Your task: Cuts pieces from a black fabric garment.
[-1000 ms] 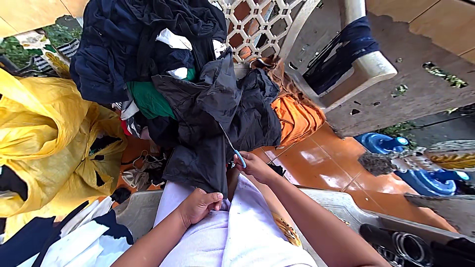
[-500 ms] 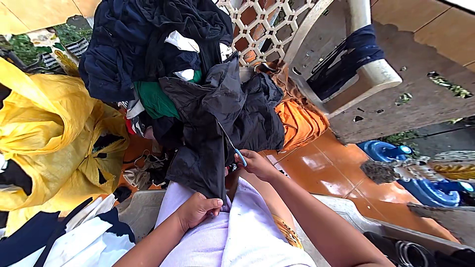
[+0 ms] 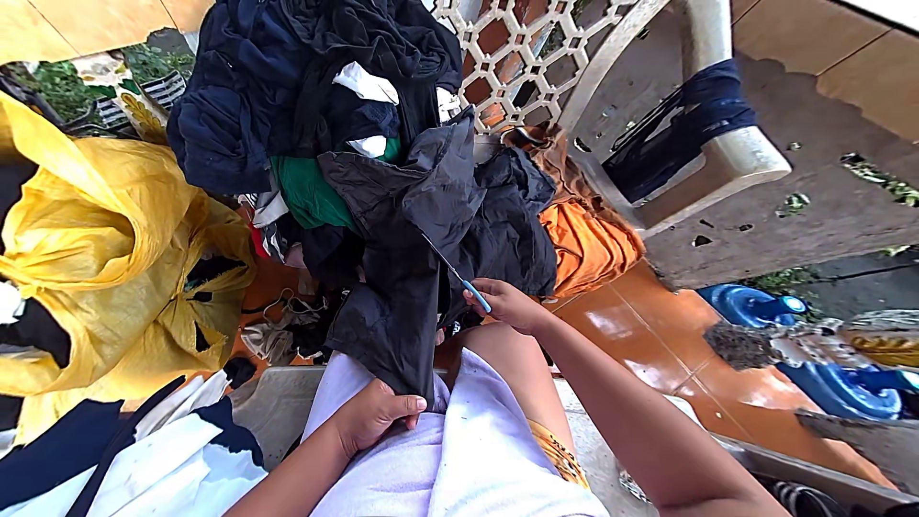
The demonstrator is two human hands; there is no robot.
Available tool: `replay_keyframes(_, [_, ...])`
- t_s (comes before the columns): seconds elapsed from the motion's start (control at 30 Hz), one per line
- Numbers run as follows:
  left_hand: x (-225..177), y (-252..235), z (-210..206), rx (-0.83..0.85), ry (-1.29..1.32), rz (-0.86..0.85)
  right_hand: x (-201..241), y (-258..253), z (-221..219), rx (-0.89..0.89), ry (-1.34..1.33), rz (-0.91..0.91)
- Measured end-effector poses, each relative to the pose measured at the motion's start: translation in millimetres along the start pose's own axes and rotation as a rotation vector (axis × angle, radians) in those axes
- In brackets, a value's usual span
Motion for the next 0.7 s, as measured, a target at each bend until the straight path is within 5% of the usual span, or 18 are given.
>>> replay_keyframes(0.7, [-4, 16, 7, 0.023, -0.042, -0.005, 15, -16, -14, 0.004, -0.023, 0.036])
Point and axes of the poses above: each hand's wrist, its own y-axis away from the middle knuckle, its own z-axis out of the back of the hand, x = y × z, the point moved 2 cm from there along -y, towards the middle knuckle, and after that the axes turned 8 degrees about -x, right-handed, at the moved point
